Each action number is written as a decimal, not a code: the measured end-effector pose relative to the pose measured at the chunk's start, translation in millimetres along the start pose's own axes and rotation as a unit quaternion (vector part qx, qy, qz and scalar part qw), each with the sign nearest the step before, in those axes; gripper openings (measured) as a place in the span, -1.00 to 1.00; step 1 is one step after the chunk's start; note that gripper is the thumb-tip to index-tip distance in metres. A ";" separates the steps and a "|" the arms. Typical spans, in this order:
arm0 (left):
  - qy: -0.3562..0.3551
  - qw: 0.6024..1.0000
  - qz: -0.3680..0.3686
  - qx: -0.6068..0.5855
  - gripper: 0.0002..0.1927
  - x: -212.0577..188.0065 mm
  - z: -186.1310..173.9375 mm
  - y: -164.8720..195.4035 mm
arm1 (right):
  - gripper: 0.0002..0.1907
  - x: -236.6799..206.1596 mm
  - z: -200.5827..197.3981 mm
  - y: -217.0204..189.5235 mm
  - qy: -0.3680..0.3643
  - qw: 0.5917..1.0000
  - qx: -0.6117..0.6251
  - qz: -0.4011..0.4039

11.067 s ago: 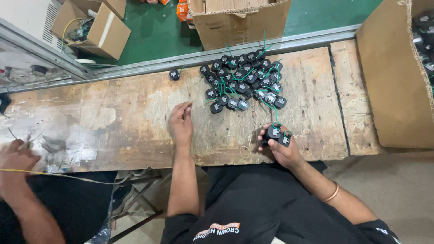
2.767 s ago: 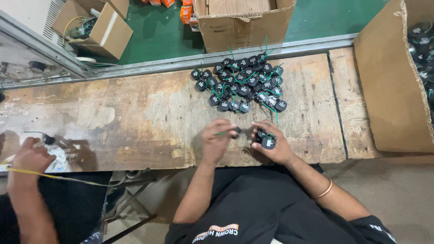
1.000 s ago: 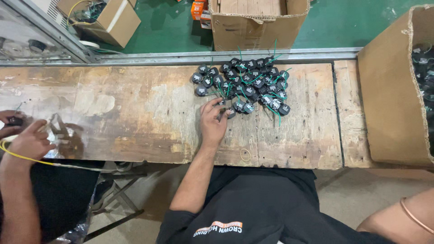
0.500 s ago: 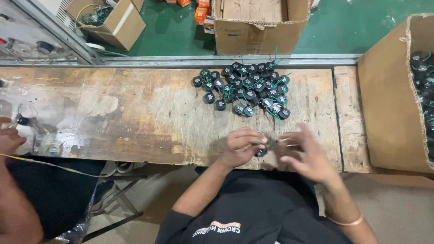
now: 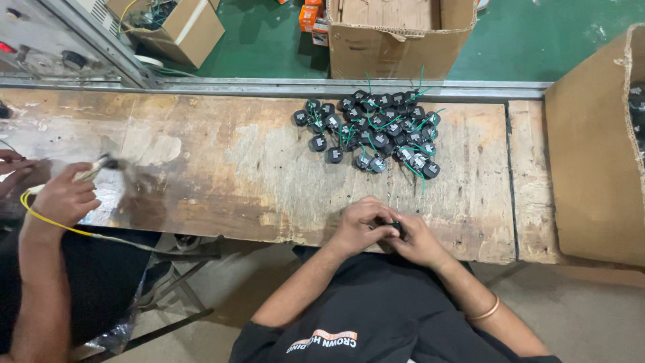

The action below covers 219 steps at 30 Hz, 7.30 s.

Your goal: The person sits at a workbench and processes small black electrical components with green wires, picking items one at a time, manipulating the wire and part in their hands, and placing finished pieces onto a growing pile on the bench. Cardboard boxes of components sit at the sides of the work area.

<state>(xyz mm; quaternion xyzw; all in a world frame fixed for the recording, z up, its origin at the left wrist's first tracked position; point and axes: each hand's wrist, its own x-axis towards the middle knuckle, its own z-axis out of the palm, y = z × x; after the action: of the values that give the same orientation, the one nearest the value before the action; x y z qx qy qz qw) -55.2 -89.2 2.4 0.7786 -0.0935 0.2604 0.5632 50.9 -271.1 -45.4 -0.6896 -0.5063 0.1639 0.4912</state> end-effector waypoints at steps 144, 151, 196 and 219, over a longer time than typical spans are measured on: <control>0.015 0.992 0.125 0.016 -0.78 42.1 -0.9 18.8 | -0.48 -5.4 -7.9 -3.0 0.133 0.990 -0.047 -0.028; 0.020 0.971 -0.129 -0.201 -0.80 11.1 5.1 -2.7 | -0.52 1.0 -4.2 -23.8 0.158 0.986 -0.040 -0.019; 0.093 0.991 0.091 0.037 -0.81 37.7 9.1 25.2 | -0.35 -8.2 1.4 -18.4 0.092 0.787 0.594 0.143; 0.072 0.970 0.065 0.225 -0.76 27.5 -57.5 43.7 | -0.49 -12.7 4.1 -1.9 0.195 0.699 0.680 0.104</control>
<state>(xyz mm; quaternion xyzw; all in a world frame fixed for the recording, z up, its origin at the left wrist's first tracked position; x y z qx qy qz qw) -68.3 -47.1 65.9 0.8566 -0.0420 0.3662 0.3612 41.4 -279.9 -49.1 -0.2326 -0.0743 0.3754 0.8941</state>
